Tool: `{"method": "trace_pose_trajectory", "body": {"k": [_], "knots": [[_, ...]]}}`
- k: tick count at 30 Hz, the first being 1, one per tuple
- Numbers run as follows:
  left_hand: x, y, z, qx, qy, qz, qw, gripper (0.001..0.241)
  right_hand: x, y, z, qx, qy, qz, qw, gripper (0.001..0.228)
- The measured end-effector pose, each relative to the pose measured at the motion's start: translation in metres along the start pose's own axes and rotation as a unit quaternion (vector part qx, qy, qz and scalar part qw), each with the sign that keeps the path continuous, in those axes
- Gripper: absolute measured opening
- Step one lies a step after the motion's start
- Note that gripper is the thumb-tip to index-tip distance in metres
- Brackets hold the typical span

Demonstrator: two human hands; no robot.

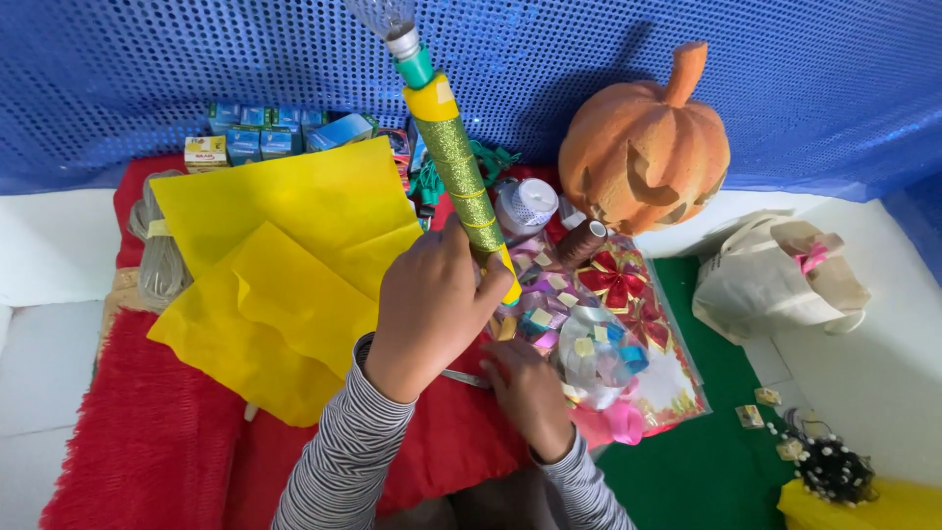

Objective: The person wraps a green glittery ribbon around a yellow cylindrical object topped with a clear plastic bulb. They use scissors to trim the ribbon and continue wrapping it around the object.

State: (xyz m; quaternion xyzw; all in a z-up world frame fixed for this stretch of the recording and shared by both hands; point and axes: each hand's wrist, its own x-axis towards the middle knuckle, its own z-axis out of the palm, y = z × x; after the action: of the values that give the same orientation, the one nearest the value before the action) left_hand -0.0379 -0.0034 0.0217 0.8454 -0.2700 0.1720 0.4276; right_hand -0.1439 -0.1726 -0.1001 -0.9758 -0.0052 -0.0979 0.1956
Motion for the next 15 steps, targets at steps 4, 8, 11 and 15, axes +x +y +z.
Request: {"method": "trace_pose_trajectory", "body": {"k": [4, 8, 11, 15], "knots": [[-0.001, 0.001, 0.003, 0.006, 0.002, 0.006, 1.000, 0.027, 0.000, -0.020, 0.021, 0.075, -0.036, 0.031, 0.996, 0.029], [-0.003, 0.001, 0.004, 0.011, 0.001, 0.003, 1.000, 0.026, 0.011, -0.023, 0.035, 0.146, -0.037, -0.020, 0.988, 0.017], [-0.004, 0.001, 0.005, 0.013, 0.004, 0.012, 1.000, 0.025, 0.015, -0.022, 0.039, 0.160, -0.058, -0.017, 0.985, 0.016], [-0.004, -0.001, 0.009, 0.025, 0.013, 0.020, 0.999, 0.025, 0.016, -0.015, 0.049, 0.173, -0.066, 0.003, 0.983, 0.016]]}}
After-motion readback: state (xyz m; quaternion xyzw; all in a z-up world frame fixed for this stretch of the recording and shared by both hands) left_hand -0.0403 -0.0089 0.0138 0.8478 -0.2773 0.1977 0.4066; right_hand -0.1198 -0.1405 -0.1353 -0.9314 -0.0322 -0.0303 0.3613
